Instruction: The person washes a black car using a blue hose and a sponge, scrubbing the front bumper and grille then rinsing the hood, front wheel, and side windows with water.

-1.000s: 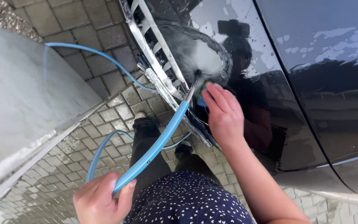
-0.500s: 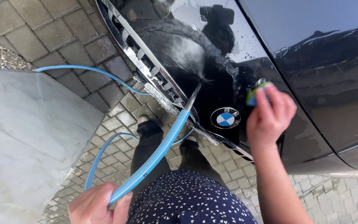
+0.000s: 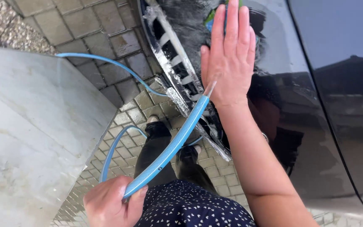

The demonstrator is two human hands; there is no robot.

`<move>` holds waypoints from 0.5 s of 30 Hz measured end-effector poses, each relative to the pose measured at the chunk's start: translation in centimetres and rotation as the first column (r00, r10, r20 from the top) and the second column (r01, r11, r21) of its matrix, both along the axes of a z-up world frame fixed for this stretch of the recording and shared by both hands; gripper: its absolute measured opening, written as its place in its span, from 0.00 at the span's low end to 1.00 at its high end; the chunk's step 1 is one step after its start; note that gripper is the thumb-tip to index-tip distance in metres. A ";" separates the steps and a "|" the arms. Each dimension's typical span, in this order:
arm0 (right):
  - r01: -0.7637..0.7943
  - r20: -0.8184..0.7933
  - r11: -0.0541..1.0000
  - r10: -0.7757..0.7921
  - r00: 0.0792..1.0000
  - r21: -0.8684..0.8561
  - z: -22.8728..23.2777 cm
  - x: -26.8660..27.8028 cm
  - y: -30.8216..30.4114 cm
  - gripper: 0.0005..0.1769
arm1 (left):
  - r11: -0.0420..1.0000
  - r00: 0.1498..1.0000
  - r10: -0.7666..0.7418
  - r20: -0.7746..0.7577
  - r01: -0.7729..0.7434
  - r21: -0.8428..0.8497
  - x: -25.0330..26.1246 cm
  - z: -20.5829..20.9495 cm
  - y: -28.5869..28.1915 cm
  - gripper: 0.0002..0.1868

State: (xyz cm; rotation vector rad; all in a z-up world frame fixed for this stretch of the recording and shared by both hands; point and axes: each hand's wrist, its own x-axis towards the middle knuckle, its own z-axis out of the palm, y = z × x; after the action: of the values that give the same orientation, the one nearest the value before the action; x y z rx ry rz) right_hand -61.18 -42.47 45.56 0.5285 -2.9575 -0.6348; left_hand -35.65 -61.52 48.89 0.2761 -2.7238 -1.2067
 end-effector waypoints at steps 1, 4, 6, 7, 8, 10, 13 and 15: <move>-0.022 0.008 1.000 0.022 1.000 0.003 -0.7 0.2 0.6 0.33 | 1.000 1.000 0.022 0.008 -0.022 0.003 0.0 -0.3 0.0 0.22; -0.147 -0.035 0.970 0.143 0.989 -0.192 -2.4 1.9 1.9 0.32 | 0.997 0.997 0.073 0.004 -0.073 0.026 0.6 -1.3 -0.4 0.19; -0.313 -0.096 0.857 0.300 0.949 -0.410 -2.3 4.5 2.8 0.24 | 0.997 0.995 0.073 0.062 -0.073 0.008 1.1 -2.0 -0.6 0.21; -0.319 -0.092 0.856 0.309 0.947 -0.408 -3.1 4.9 3.1 0.24 | 0.997 0.995 0.081 0.065 -0.082 0.011 1.2 -2.3 -0.7 0.21; -0.308 -0.096 0.827 0.299 0.950 -0.470 -3.8 5.2 3.3 0.23 | 0.996 0.994 0.088 0.064 -0.090 0.021 1.3 -2.6 -0.8 0.21; -0.302 -0.086 0.788 0.305 0.949 -0.537 -4.5 4.9 2.6 0.22 | 0.993 0.991 0.114 0.077 -0.116 0.027 1.6 -2.9 -0.8 0.22; -0.318 -0.123 0.867 0.293 0.948 -0.384 -4.9 2.7 -0.1 0.24 | 0.988 0.990 0.123 0.071 -0.129 0.089 1.6 -3.5 -0.6 0.21; -0.318 -0.142 0.841 0.285 0.948 -0.437 -5.8 1.4 -1.7 0.24 | 0.988 0.992 0.110 0.065 -0.116 0.101 1.6 -3.9 -0.5 0.20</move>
State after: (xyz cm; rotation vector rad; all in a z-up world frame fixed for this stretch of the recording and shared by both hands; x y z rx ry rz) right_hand -59.81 -44.18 39.72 0.8686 -2.7226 0.0768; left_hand -34.01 -62.00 44.99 0.4796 -2.6571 -1.3316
